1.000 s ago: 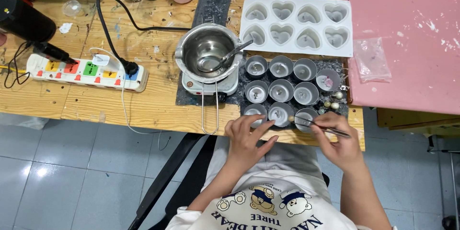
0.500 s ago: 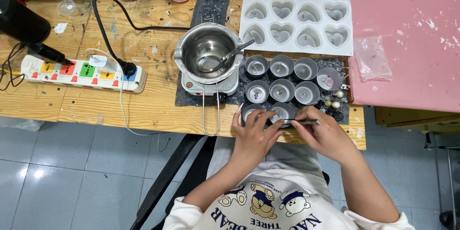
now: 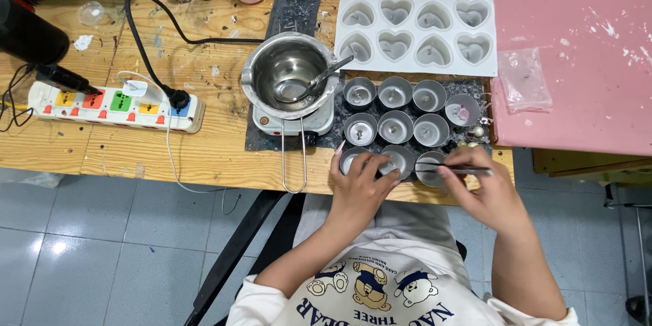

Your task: Preparing and positioning wicks and decorative elements in small candle tins.

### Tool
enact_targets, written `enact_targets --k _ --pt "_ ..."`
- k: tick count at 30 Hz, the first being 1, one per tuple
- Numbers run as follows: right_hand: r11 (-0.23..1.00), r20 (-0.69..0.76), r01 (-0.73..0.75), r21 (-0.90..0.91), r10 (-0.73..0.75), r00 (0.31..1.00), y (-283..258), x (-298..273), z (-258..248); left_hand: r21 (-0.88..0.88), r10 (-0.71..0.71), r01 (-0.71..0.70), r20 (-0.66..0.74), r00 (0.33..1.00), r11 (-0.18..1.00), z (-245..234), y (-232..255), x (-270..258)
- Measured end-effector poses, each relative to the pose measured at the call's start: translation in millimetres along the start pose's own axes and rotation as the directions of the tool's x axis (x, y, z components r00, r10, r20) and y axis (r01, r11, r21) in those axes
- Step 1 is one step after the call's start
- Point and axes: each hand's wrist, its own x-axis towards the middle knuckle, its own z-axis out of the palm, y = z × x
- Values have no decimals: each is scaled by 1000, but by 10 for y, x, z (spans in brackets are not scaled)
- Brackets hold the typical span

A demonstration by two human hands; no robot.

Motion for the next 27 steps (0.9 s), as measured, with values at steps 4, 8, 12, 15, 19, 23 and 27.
enact_targets --k 4,8,12,15,19,23,27 --pt "999 -88 -7 32 10 996 93 -104 -77 18 12 -13 24 1000 1000 -10 -16 32" --pt "998 -149 -25 57 34 988 169 -174 -114 29 17 -17 23 1000 999 -18 -18 55" --pt "994 -187 -28 106 48 981 323 -281 -115 22 14 -15 40 999 1000 -38 -11 72" --pt "985 -235 -22 172 63 970 387 -347 -157 47 25 -27 28 999 999 -85 -2 101" --pt "964 -317 -15 264 101 943 505 -449 -248 15 17 -18 17 1000 1000 -96 10 89" --pt "968 -375 -38 248 132 917 521 -485 -322 -72 2 2 46 999 997 -195 59 124" --pt "995 -322 -96 7 93 942 535 -460 -328 -194 59 -52 34 998 980 -188 116 135"
